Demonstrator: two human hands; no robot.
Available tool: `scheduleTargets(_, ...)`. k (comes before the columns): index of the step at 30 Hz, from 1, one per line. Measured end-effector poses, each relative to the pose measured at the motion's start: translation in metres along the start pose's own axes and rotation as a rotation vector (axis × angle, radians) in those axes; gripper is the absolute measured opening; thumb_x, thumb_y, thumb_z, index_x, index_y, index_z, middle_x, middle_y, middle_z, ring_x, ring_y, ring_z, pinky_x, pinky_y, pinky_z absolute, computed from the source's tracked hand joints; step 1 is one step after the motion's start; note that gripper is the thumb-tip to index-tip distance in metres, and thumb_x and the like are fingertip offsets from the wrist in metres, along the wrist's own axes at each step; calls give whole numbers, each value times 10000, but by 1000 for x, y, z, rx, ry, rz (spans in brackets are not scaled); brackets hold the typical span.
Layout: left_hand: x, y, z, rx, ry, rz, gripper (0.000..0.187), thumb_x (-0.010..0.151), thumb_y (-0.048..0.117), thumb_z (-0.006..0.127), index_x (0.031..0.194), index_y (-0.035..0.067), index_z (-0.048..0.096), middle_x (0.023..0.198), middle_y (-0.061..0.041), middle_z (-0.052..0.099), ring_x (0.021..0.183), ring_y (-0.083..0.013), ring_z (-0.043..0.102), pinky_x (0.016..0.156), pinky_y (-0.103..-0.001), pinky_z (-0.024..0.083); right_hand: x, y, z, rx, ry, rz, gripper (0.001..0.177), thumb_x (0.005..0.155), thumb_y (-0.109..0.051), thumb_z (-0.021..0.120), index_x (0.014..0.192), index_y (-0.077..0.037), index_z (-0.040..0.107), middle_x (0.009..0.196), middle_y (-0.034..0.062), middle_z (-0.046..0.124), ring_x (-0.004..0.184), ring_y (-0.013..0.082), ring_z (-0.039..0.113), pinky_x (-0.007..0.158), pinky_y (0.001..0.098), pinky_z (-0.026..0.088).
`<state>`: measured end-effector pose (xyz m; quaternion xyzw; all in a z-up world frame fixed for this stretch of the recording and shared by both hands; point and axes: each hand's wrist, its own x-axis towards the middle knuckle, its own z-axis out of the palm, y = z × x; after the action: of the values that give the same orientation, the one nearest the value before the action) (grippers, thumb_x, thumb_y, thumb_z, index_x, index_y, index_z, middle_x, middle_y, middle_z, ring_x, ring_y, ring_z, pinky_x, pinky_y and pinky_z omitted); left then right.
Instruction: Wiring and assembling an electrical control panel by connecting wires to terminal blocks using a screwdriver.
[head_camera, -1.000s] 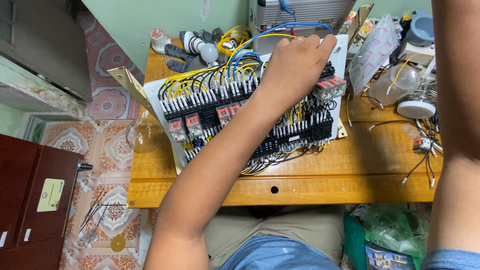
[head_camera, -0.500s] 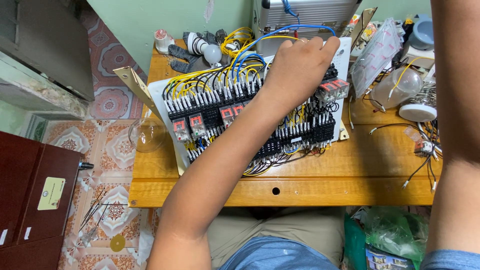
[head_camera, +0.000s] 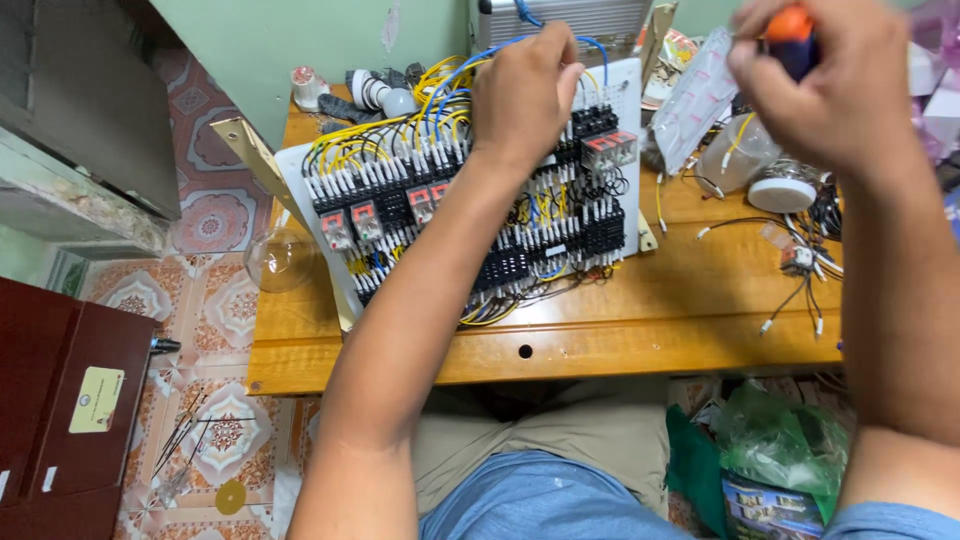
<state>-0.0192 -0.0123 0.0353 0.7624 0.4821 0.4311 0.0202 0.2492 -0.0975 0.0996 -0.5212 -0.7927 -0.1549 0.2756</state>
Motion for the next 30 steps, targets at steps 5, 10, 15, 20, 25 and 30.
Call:
scheduleTargets(5,4,-4,5,41,84,173,155,861,198,783,867,201,628,744,0,727,664,-266,698,619,-482,540,-126,-44,6,1088,-411,543,181,1020,-219,576,1071,-51,622,1016,99,741,443,138,550,341,241,412)
scheduleTargets(10,0,-4,3,36,6,146,98,866,284,751,866,239,664,766,33,753,715,-306,707,651,-501,489,-240,-45,55,1538,-292,842,184,999,-198,598,1073,-31,578,1007,240,732,329,126,442,265,223,340)
scheduleTargets(15,-3,-8,5,91,-63,176,144,812,360,762,918,279,708,807,72,762,781,-299,727,724,-525,485,-278,-39,83,1839,56,768,131,1061,-161,549,1087,-32,552,908,203,671,350,96,381,284,215,287)
scheduleTargets(20,-3,-12,2,4,-130,146,173,813,214,809,966,264,747,829,78,748,741,-150,703,741,-381,515,-277,-40,82,1852,112,779,141,1034,-137,597,1101,-20,554,866,176,673,384,83,438,306,207,327)
scheduleTargets(25,-4,-14,3,8,-135,153,208,808,174,805,992,253,750,849,67,773,768,-169,719,729,-398,511,-262,-66,59,1401,3,891,152,998,-168,635,1071,-52,571,806,112,668,459,115,533,350,233,416)
scheduleTargets(30,-6,-14,2,-5,-125,151,227,811,179,834,1011,255,760,855,47,770,767,-196,706,743,-415,494,-269,-67,58,1399,118,931,121,967,-138,671,1024,-69,590,785,120,655,449,112,509,366,225,395)
